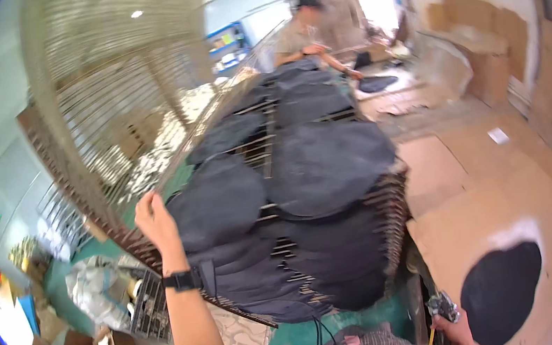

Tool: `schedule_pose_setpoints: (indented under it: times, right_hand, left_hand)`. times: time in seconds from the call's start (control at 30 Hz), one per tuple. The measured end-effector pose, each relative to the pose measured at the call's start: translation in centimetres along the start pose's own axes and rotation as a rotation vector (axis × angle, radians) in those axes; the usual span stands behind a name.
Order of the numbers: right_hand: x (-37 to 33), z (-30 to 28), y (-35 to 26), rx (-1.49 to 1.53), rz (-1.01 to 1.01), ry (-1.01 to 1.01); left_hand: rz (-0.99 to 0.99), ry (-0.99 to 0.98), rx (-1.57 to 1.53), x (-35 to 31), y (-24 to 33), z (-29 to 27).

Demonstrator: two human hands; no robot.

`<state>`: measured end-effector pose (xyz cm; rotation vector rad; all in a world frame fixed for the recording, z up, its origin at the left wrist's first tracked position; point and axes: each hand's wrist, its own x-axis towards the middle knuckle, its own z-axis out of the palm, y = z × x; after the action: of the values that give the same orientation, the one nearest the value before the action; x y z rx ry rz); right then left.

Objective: The person picks up black shoe insoles from a cardboard surface and places them onto a metal drying rack. They then pick up black shoe uppers and attach them to the insoles, stacking the assembled pairs on the rack. The process is repeated for multiple units.

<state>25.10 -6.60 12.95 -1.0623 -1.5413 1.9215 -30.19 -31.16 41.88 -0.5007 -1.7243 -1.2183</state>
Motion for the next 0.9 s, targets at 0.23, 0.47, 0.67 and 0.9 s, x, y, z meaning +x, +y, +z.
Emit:
schedule_pose_setpoints:
  times: [0.23,0.47,0.67,0.9]
  right_hand:
    - [-8.9,-3.8,-4.8,0.012,-0.074,0.244]
    - [-22.7,-5.3,-5.5,0.074,-0.098,0.784]
    - [-29.6,-1.4,-5.7,0.188,-0.022,1.027]
    - [-29.2,4.3,-8.4,0.113,-0.046,1.297]
  left_hand:
    - [-0.007,-0.208,-0.238,-14.0,13.4,2.5]
    - [0.164,-0.755,-0.801,-27.9,29.8,9.4]
    - [0.322,-1.06,-1.053,-35.9,34.4,12.0]
    - [0.373,-1.341,-1.121,-41.2,34.8,15.2]
